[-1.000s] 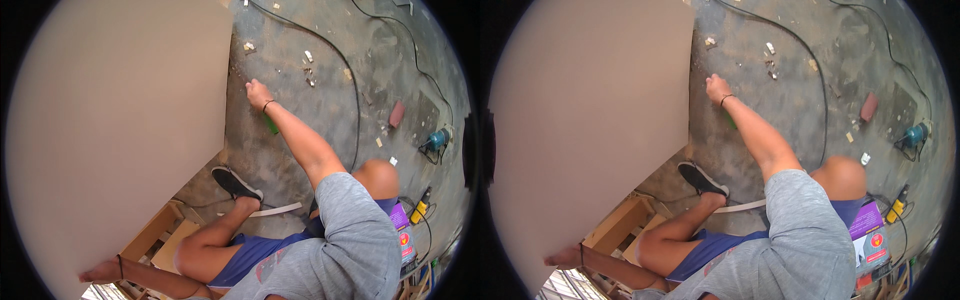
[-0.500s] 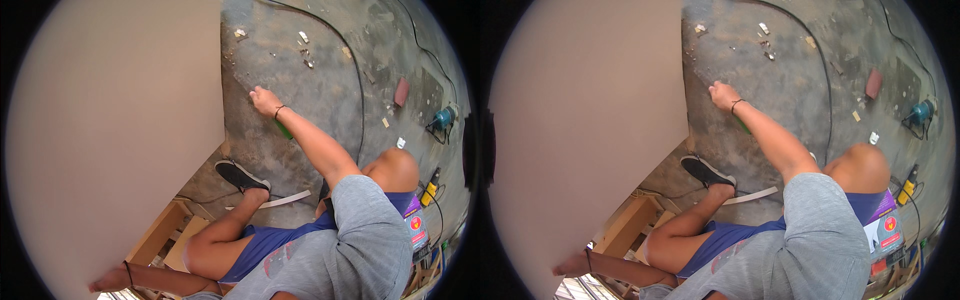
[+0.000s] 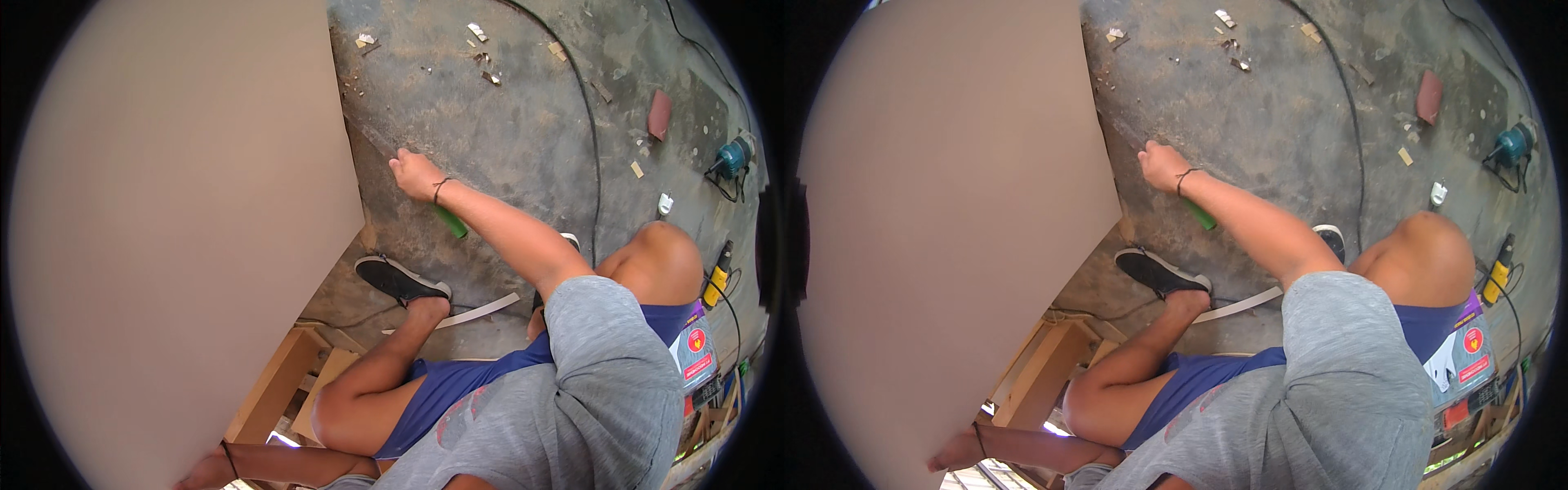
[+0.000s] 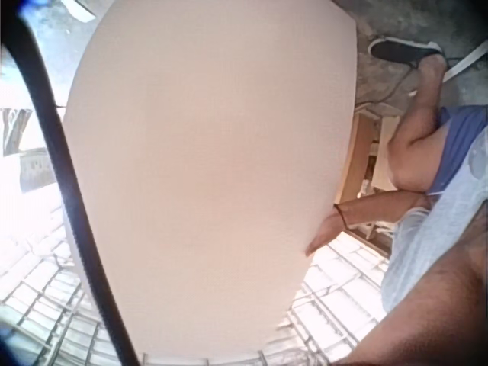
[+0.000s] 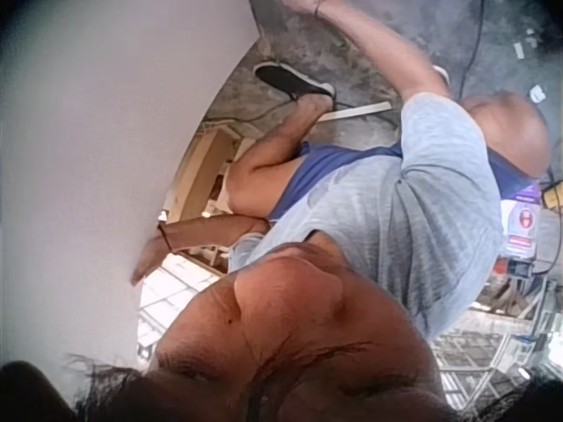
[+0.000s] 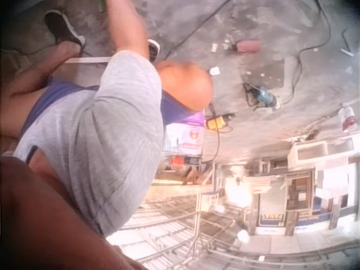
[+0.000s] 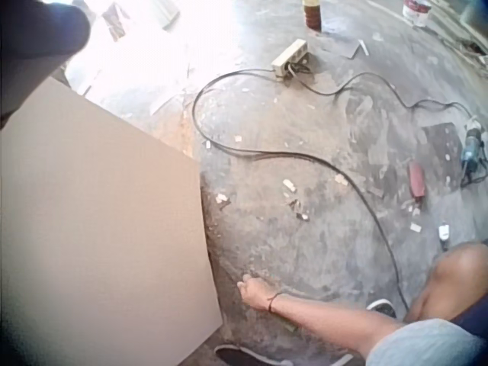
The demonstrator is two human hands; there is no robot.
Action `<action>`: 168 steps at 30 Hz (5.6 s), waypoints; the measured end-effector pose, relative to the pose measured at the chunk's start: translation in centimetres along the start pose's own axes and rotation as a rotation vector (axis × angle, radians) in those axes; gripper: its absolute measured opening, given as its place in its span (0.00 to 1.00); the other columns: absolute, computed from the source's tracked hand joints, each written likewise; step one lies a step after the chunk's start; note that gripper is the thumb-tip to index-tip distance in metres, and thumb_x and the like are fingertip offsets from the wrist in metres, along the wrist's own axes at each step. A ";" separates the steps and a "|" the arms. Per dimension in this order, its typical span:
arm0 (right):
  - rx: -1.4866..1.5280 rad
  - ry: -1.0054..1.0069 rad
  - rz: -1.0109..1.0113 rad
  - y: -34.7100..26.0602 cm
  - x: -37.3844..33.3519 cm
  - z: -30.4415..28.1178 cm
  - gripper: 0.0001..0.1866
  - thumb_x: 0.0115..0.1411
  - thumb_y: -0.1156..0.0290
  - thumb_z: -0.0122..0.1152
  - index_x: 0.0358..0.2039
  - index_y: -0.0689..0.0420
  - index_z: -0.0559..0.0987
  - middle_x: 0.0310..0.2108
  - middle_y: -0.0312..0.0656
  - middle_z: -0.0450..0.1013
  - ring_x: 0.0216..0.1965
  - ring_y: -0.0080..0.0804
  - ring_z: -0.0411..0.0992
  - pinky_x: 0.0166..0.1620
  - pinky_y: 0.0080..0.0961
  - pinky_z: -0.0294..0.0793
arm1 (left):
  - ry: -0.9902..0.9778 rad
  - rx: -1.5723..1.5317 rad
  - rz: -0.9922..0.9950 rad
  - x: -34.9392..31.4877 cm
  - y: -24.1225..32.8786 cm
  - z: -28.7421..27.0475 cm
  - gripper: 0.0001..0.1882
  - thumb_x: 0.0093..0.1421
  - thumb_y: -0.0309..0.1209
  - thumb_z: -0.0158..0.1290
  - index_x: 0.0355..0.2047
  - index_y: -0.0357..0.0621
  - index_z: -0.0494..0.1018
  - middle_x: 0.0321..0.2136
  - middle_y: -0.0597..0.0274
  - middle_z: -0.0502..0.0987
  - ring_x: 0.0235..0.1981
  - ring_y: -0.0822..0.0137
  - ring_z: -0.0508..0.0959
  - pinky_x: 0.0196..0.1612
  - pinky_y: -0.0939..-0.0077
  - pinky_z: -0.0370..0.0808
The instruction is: The person files the edges of a white wooden cabinet and wooden strips using a metal file.
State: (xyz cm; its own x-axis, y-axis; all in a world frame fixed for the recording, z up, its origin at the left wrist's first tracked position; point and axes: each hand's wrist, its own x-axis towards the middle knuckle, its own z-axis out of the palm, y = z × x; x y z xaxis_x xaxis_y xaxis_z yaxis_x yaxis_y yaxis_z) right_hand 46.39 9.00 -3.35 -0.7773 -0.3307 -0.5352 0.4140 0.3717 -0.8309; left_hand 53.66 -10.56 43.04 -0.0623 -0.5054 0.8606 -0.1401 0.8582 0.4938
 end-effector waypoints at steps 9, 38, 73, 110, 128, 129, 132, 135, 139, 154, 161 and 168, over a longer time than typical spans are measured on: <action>0.095 0.063 0.006 0.8 -1.0 2.3 0.17 0.61 0.63 0.41 0.35 0.68 0.66 0.29 0.64 0.70 0.35 0.63 0.68 0.40 0.47 0.66 | -0.110 -0.011 0.090 1.1 -0.9 -0.8 0.31 0.62 0.46 0.31 0.54 0.29 0.55 0.52 0.45 0.60 0.52 0.50 0.65 0.49 0.48 0.71; 0.218 0.050 0.034 1.0 -3.4 5.6 0.16 0.61 0.62 0.41 0.33 0.65 0.64 0.26 0.64 0.69 0.32 0.64 0.67 0.36 0.49 0.64 | -0.277 -0.183 0.071 0.5 -0.9 -0.3 0.35 0.56 0.50 0.46 0.56 0.39 0.55 0.56 0.52 0.58 0.57 0.54 0.59 0.57 0.54 0.59; 0.105 -0.123 0.002 3.6 -2.6 1.8 0.18 0.61 0.60 0.43 0.33 0.66 0.65 0.29 0.62 0.69 0.35 0.61 0.67 0.38 0.43 0.65 | -0.407 -0.209 0.069 0.3 -2.3 0.2 0.35 0.56 0.53 0.46 0.56 0.41 0.57 0.56 0.54 0.58 0.56 0.54 0.58 0.58 0.56 0.56; 0.191 0.002 0.029 1.3 -4.5 5.5 0.16 0.62 0.63 0.40 0.36 0.67 0.63 0.26 0.65 0.68 0.32 0.64 0.67 0.35 0.49 0.64 | -0.425 -0.267 -0.008 0.3 -1.8 -0.6 0.41 0.54 0.58 0.46 0.60 0.46 0.50 0.61 0.54 0.50 0.60 0.51 0.49 0.62 0.57 0.48; 0.432 0.019 0.059 3.0 -4.2 7.2 0.17 0.61 0.59 0.42 0.30 0.63 0.66 0.21 0.54 0.69 0.26 0.52 0.69 0.31 0.39 0.66 | -1.858 0.191 -0.997 -10.3 -11.8 -8.9 0.34 0.59 0.49 0.43 0.56 0.34 0.54 0.52 0.50 0.63 0.54 0.59 0.63 0.57 0.67 0.59; 0.549 -0.059 0.128 3.2 -4.7 7.4 0.17 0.61 0.59 0.42 0.29 0.63 0.66 0.19 0.52 0.69 0.23 0.48 0.69 0.30 0.36 0.67 | -2.317 0.268 -1.181 -12.7 -12.6 -9.8 0.33 0.59 0.46 0.46 0.56 0.33 0.55 0.50 0.48 0.65 0.53 0.59 0.64 0.57 0.68 0.58; 0.526 -0.038 0.093 5.2 -4.6 7.8 0.18 0.61 0.59 0.42 0.27 0.63 0.66 0.17 0.46 0.67 0.20 0.37 0.68 0.29 0.30 0.66 | -2.908 0.537 -0.519 -18.2 -12.6 -11.6 0.44 0.53 0.57 0.49 0.57 0.33 0.53 0.51 0.37 0.63 0.55 0.52 0.63 0.56 0.65 0.60; 0.454 -0.018 0.075 4.4 -4.7 8.0 0.17 0.62 0.60 0.41 0.28 0.63 0.65 0.17 0.48 0.68 0.22 0.41 0.69 0.29 0.33 0.66 | -2.738 0.331 -0.644 -26.9 -14.8 -8.8 0.44 0.50 0.50 0.56 0.56 0.32 0.52 0.51 0.37 0.63 0.53 0.53 0.65 0.55 0.65 0.61; 0.395 0.030 0.030 4.1 -4.4 9.3 0.16 0.62 0.61 0.41 0.31 0.63 0.64 0.19 0.50 0.69 0.24 0.46 0.70 0.30 0.36 0.66 | -2.036 -0.038 -0.974 -37.8 -16.1 -7.3 0.31 0.50 0.31 0.56 0.50 0.32 0.56 0.44 0.47 0.68 0.47 0.62 0.70 0.49 0.74 0.67; 0.634 -0.013 0.169 1.0 -3.4 8.8 0.13 0.61 0.64 0.42 0.37 0.64 0.64 0.19 0.44 0.69 0.17 0.30 0.68 0.19 0.28 0.67 | -1.498 0.206 -0.765 -43.7 -13.1 -6.4 0.19 0.55 0.41 0.49 0.31 0.32 0.64 0.26 0.38 0.73 0.31 0.41 0.73 0.33 0.56 0.67; 0.587 0.020 0.114 0.5 -3.6 8.6 0.09 0.61 0.66 0.41 0.32 0.58 0.62 0.17 0.37 0.66 0.12 0.22 0.63 0.13 0.20 0.62 | -1.509 0.278 -0.763 -43.6 -12.3 -7.5 0.20 0.56 0.42 0.49 0.31 0.32 0.64 0.26 0.37 0.72 0.32 0.38 0.72 0.34 0.55 0.67; 0.116 0.247 -0.103 2.3 -2.3 10.3 0.13 0.61 0.64 0.43 0.30 0.62 0.61 0.18 0.51 0.67 0.18 0.45 0.67 0.23 0.38 0.66 | -1.486 0.187 -0.814 -44.0 -12.8 -8.1 0.16 0.55 0.36 0.50 0.30 0.33 0.63 0.24 0.38 0.72 0.30 0.39 0.72 0.33 0.55 0.66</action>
State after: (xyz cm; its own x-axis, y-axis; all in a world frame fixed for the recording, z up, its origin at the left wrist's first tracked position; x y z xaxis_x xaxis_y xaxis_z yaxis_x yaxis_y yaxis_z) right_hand 54.01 1.71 -5.58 -0.9038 -0.1351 -0.4061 0.3676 0.2409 -0.8983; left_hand 66.22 1.40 -0.17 -0.7061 -0.5110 -0.4902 -0.6984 0.3884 0.6011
